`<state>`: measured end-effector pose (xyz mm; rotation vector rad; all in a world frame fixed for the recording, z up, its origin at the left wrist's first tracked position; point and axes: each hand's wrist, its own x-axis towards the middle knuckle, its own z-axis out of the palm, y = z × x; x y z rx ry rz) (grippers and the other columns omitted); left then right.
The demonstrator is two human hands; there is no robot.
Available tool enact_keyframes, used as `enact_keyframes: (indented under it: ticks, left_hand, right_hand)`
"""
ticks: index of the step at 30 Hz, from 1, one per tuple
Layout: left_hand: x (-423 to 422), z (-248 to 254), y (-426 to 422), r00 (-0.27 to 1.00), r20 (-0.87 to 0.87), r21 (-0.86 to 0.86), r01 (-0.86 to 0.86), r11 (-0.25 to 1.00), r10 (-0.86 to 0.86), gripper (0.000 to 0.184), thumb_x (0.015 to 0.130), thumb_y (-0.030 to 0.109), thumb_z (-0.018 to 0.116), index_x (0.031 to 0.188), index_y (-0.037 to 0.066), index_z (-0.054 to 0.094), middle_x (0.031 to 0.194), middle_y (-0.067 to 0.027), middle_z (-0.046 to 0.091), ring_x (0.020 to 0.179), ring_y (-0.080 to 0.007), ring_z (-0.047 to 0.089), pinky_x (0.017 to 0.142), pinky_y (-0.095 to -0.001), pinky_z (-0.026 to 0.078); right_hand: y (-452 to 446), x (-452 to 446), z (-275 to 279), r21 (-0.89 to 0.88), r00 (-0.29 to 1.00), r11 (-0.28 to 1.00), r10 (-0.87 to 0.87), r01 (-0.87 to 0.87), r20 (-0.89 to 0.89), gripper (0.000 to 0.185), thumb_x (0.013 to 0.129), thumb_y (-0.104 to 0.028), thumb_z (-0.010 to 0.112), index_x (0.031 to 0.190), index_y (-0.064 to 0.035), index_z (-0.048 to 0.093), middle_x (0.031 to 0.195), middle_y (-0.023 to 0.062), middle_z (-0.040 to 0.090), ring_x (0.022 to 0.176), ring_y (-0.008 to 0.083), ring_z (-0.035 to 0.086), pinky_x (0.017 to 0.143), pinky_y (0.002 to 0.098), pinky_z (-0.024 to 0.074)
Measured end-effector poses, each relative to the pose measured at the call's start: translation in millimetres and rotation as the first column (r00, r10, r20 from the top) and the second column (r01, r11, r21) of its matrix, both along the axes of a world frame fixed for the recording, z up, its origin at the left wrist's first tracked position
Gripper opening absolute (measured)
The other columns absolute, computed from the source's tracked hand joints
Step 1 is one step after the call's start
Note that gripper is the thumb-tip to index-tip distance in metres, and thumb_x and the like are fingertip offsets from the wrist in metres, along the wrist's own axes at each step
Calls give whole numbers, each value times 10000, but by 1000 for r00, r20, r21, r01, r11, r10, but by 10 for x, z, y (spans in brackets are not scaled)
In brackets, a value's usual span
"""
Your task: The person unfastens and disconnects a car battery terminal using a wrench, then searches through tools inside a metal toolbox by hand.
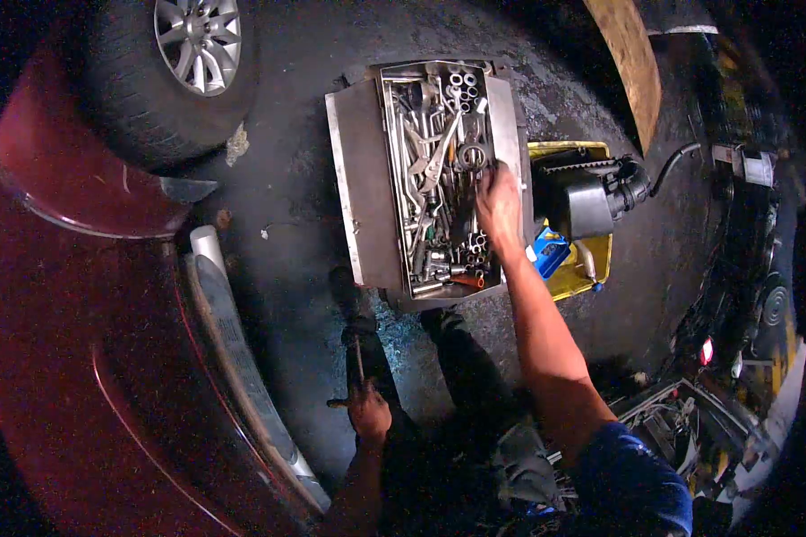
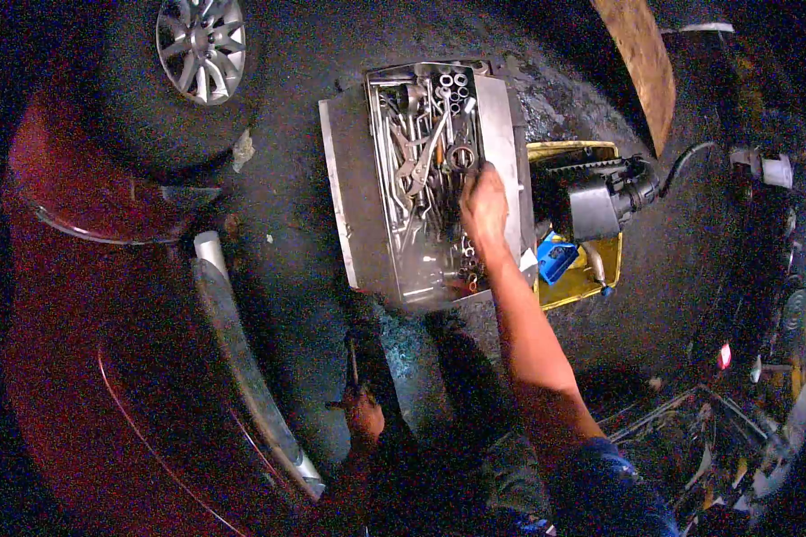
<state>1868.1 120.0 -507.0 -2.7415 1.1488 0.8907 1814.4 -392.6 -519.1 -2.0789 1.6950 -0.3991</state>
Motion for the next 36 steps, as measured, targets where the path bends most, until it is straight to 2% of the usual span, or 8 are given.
enact_keyframes:
  ticks: [2, 8, 11, 14, 18, 29, 32, 36]
  left_hand:
    - [42, 91, -115, 997, -72, 97, -25, 995, 32, 378, 926, 151, 568, 1300, 111, 610, 1283, -240, 593, 1149, -423, 577, 978, -496, 471]
    - [70, -17, -135, 999, -39, -5, -21, 1000, 21, 376, 929, 133, 552, 1301, 113, 602, 1239, -230, 596, 1119, -426, 570, 963, -507, 465]
    - [76, -111, -85, 999, 7, -10, 52, 999, -52, 374, 929, 143, 560, 1300, 122, 605, 1248, -234, 594, 1127, -421, 569, 964, -496, 465]
    - [64, -69, -39, 996, -84, -43, -9, 999, 5, 352, 919, 158, 585, 1266, 109, 618, 1247, -232, 595, 1106, -411, 587, 981, -480, 460]
    - [-8, -81, -212, 996, 80, -80, 47, 996, -41, 339, 879, 125, 617, 1216, 87, 629, 1081, -203, 621, 982, -400, 608, 877, -484, 489]
    - [6, -105, -139, 999, -36, -32, -37, 999, 36, 308, 865, 80, 609, 1169, 42, 647, 982, -223, 619, 898, -403, 606, 774, -485, 507]
    - [-18, -107, -126, 999, -25, -3, -47, 999, 46, 297, 878, 87, 598, 1168, 43, 646, 995, -220, 623, 908, -402, 608, 772, -484, 510]
    - [-22, -146, -86, 997, -18, 16, -77, 997, 77, 271, 888, 99, 597, 1151, 68, 655, 995, -208, 630, 902, -399, 614, 762, -488, 513]
  right_hand:
    - [-101, 212, 146, -121, 950, 989, 48, -89, -308, 590, 892, -257, 654, 1397, -12, 473, 1226, 249, 516, 1117, 417, 513, 937, 519, 452]
    - [-125, 877, 25, -127, 897, 888, 434, -441, -83, 591, 884, -322, 684, 1388, -59, 521, 1312, 235, 538, 1305, 405, 451, 1090, 524, 370]
    - [-155, 1139, -211, -61, 867, 869, 482, -492, -126, 632, 940, -427, 616, 1491, -172, 441, 1452, 228, 449, 1426, 411, 320, 1165, 541, 261]
    - [-194, 1154, -316, -116, 869, 862, 483, -493, -105, 644, 950, -462, 600, 1499, -173, 428, 1463, 227, 439, 1436, 414, 304, 1172, 550, 239]
    - [-332, 956, -272, -14, 823, 827, 557, -562, -108, 622, 930, -550, 589, 1464, -253, 471, 1447, 271, 431, 1415, 419, 338, 1156, 536, 292]
    - [-452, 847, -262, -68, 681, 688, 691, -722, -244, 554, 818, -362, 760, 1328, -234, 588, 1535, 218, 337, 1430, 456, 286, 1155, 603, 273]
    - [-463, 817, -166, -89, 593, 596, 751, -798, -291, 418, 816, -343, 753, 1203, -214, 661, 1539, 109, 380, 1450, 448, 254, 1143, 654, 259]
    - [-342, 718, -118, -28, 364, 381, 856, -924, -367, 329, 838, -180, 633, 1160, -218, 690, 1416, 74, 515, 1451, 295, 334, 1191, 625, 188]
